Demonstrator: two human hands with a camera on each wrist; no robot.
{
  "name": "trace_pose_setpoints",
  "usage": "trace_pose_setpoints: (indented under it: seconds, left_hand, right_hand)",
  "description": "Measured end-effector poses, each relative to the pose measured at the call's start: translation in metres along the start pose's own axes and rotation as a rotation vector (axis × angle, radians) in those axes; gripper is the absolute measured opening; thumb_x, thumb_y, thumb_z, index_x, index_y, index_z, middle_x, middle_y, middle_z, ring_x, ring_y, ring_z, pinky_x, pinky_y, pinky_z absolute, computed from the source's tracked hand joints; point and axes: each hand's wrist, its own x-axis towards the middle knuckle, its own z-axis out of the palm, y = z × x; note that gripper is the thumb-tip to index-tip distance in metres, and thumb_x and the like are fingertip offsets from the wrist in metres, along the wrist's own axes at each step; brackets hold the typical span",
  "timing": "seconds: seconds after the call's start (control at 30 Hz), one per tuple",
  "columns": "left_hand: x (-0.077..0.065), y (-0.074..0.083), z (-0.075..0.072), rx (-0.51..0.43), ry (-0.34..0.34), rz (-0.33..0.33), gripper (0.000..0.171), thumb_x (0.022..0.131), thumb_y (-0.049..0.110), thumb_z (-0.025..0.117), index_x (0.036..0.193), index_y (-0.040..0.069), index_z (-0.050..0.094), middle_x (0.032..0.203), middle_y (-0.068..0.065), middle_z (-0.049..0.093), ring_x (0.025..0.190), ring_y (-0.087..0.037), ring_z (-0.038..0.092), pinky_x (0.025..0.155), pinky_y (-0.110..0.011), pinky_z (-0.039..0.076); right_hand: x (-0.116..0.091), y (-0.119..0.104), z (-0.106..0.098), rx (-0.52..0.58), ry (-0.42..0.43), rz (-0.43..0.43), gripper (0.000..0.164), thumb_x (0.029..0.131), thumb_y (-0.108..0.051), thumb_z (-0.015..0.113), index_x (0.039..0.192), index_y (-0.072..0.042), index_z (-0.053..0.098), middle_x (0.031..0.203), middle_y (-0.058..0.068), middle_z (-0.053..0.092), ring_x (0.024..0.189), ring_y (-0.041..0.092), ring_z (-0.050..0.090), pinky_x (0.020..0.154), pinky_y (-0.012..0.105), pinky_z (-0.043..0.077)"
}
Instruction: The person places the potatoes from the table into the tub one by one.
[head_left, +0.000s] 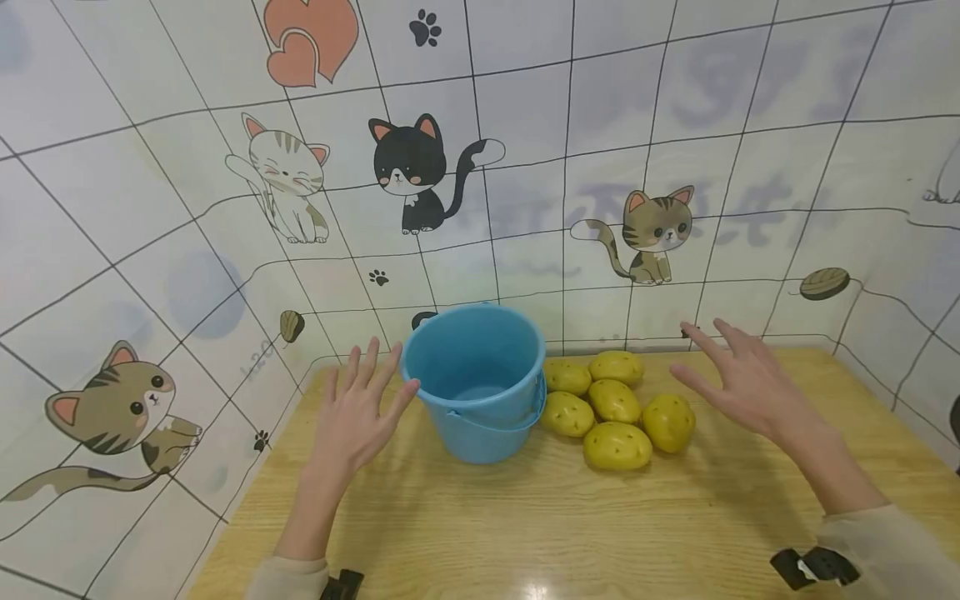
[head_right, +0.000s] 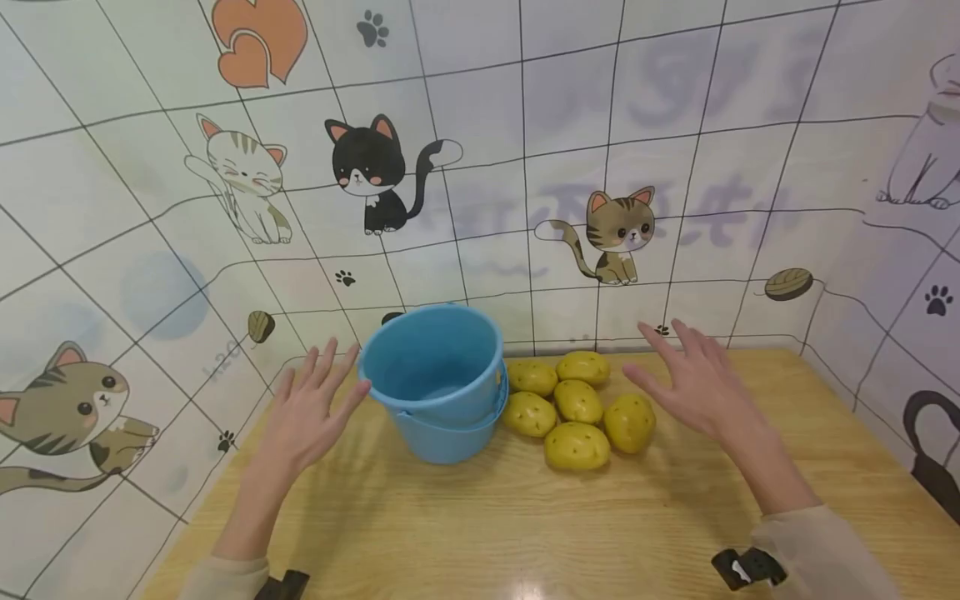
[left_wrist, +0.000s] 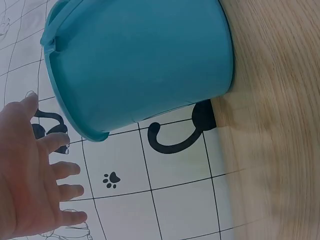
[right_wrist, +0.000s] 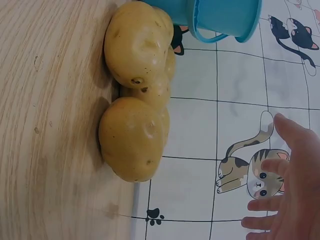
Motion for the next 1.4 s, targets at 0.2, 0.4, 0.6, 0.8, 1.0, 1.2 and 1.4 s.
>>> trace_pose_setpoints:
  seconds: [0.2,0.4,0.6,0.8,1.0,1.2,1.4]
  left_hand:
    - [-0.003,0.002,0.003,-0.028,0.01,0.023,0.071,0.102,0.064,0.035,0.161,0.026,0.025,0.168,-0.008,0.013,0.154,-0.033,0.005,0.119,-0.06,0.004]
    - [-0.003,0.003,0.005,-0.072,0.04,0.064,0.069,0.103,0.06,0.04,0.161,0.026,0.026,0.168,-0.009,0.015,0.154,-0.032,0.007,0.119,-0.059,0.006]
    - [-0.004,0.005,0.008,-0.123,0.065,0.103,0.067,0.103,0.057,0.044,0.161,0.027,0.027,0.167,-0.008,0.018,0.154,-0.03,0.007,0.119,-0.058,0.008]
    - [-0.005,0.007,0.013,-0.154,0.068,0.125,0.064,0.104,0.055,0.043,0.159,0.028,0.03,0.167,-0.004,0.017,0.154,-0.025,0.008,0.121,-0.053,0.01]
    - [-0.006,0.01,0.018,-0.191,0.109,0.178,0.062,0.103,0.051,0.05,0.158,0.024,0.036,0.165,-0.008,0.025,0.153,-0.026,0.019,0.12,-0.052,0.016]
    - [-0.007,0.01,0.024,-0.222,0.172,0.239,0.06,0.101,0.045,0.057,0.154,0.021,0.043,0.161,-0.011,0.034,0.149,-0.03,0.03,0.117,-0.055,0.022]
    - [-0.006,0.011,0.028,-0.258,0.232,0.298,0.057,0.098,0.041,0.063,0.148,0.016,0.051,0.158,-0.01,0.04,0.146,-0.031,0.034,0.113,-0.058,0.026]
  right_hand:
    - [-0.002,0.001,0.006,0.022,-0.012,0.008,0.077,0.101,-0.054,0.052,0.161,-0.016,0.022,0.156,0.039,0.018,0.136,0.064,0.021,0.104,0.077,0.015]
    - [-0.003,0.005,0.013,0.046,0.009,-0.01,0.079,0.1,-0.052,0.056,0.162,-0.016,0.022,0.155,0.038,0.022,0.134,0.063,0.027,0.098,0.08,0.021]
    - [-0.006,0.008,0.019,0.064,-0.01,-0.005,0.081,0.099,-0.052,0.056,0.162,-0.018,0.019,0.154,0.038,0.023,0.134,0.064,0.027,0.097,0.081,0.022]
    - [-0.007,0.013,0.028,0.093,-0.026,0.005,0.082,0.1,-0.051,0.056,0.163,-0.017,0.016,0.154,0.039,0.022,0.133,0.065,0.027,0.096,0.082,0.021]
    - [-0.01,0.015,0.035,0.114,-0.048,0.002,0.084,0.099,-0.051,0.058,0.162,-0.012,0.017,0.155,0.038,0.021,0.133,0.065,0.027,0.096,0.082,0.022]
    - [-0.012,0.018,0.042,0.153,-0.057,0.004,0.084,0.099,-0.05,0.059,0.162,-0.012,0.018,0.156,0.035,0.022,0.135,0.063,0.027,0.096,0.081,0.023]
    - [-0.015,0.019,0.049,0.172,-0.076,0.003,0.085,0.098,-0.049,0.06,0.161,-0.01,0.019,0.155,0.036,0.024,0.135,0.062,0.027,0.096,0.081,0.023]
